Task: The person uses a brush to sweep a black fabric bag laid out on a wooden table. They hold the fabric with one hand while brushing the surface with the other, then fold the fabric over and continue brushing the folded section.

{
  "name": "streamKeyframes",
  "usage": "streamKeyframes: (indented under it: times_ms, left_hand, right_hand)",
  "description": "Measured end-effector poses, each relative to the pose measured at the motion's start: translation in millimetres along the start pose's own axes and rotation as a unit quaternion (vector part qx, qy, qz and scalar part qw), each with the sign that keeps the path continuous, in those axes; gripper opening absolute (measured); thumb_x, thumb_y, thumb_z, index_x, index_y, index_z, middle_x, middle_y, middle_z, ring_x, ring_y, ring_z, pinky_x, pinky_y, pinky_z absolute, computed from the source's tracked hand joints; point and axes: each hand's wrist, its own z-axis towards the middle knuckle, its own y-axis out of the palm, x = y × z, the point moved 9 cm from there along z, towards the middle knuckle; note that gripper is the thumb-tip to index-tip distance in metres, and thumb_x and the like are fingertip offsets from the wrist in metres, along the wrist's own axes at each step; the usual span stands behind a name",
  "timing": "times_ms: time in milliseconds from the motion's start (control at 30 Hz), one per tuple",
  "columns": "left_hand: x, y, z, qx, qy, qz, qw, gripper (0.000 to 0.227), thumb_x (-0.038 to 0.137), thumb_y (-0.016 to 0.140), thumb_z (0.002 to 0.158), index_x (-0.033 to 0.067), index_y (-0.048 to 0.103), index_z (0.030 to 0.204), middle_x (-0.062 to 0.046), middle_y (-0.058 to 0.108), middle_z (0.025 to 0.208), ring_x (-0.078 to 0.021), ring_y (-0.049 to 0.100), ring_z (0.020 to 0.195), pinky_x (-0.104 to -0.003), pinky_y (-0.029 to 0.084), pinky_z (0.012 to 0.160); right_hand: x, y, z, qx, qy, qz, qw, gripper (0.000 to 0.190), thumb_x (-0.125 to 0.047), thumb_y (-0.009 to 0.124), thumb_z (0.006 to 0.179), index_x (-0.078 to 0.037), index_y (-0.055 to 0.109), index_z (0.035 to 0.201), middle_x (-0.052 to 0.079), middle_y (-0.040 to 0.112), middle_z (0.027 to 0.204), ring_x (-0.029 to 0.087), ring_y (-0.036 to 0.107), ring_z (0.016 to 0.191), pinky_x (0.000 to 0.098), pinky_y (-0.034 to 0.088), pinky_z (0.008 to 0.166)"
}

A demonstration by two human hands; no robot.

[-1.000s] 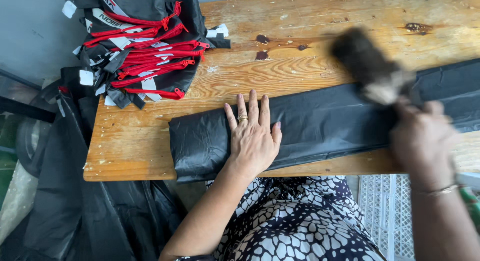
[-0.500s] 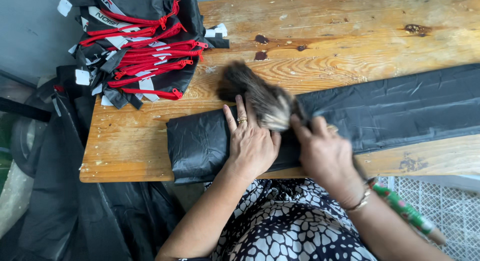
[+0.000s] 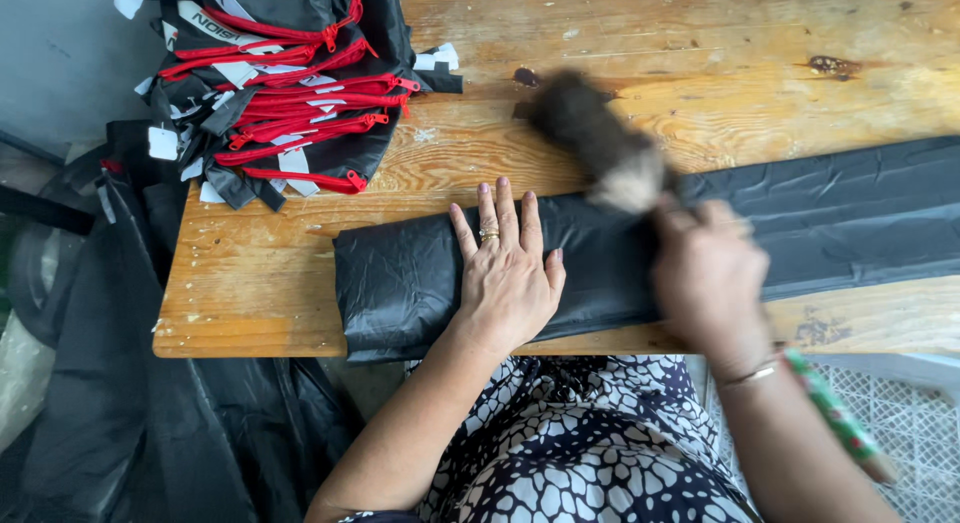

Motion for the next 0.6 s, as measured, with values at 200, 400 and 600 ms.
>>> streamKeyframes:
  times_ms: [200, 400, 600]
  left_hand:
    - [-3, 6, 0, -0.046, -0.007, -0.026, 0.999, 0.086, 0.041, 0.049, 0.089, -0.0132, 0.029, 0.153, -0.040, 0.022, 0.161, -0.0513, 0.010, 0.155, -0.073, -0.008, 0.119]
    - [-4, -1, -4, 0.004, 0.014, -0.063, 0.998, 0.085, 0.040, 0.049, 0.095, -0.0148, 0.024, 0.155, -0.041, 0.017, 0.163, -0.0529, 0.007, 0.155, -0.073, -0.007, 0.120]
    - [-3, -2, -5, 0.044, 0.026, -0.080, 0.995, 0.085, 0.037, 0.049, 0.096, -0.0156, 0.018, 0.156, -0.042, 0.015, 0.163, -0.0550, 0.009, 0.155, -0.074, -0.005, 0.120]
  right_hand:
    - [-67, -28, -2, -0.028, -0.102, 0.185, 0.977, 0.043, -0.026, 0.057, 0.092, -0.028, 0.071, 0.132, 0.007, 0.059, 0.091, 0.034, 0.071, 0.081, 0.0436, 0.059, 0.066]
    - [70, 57, -1, 0.002, 0.001, -0.100, 0.995, 0.047, -0.029, 0.056, 0.096, -0.048, 0.071, 0.136, -0.001, 0.060, 0.097, 0.021, 0.067, 0.077, 0.0336, 0.056, 0.060]
    - [82, 81, 6, -0.045, 0.058, -0.029, 0.997, 0.044, -0.027, 0.052, 0.104, -0.045, 0.074, 0.137, 0.005, 0.067, 0.104, 0.033, 0.073, 0.085, 0.0433, 0.060, 0.067]
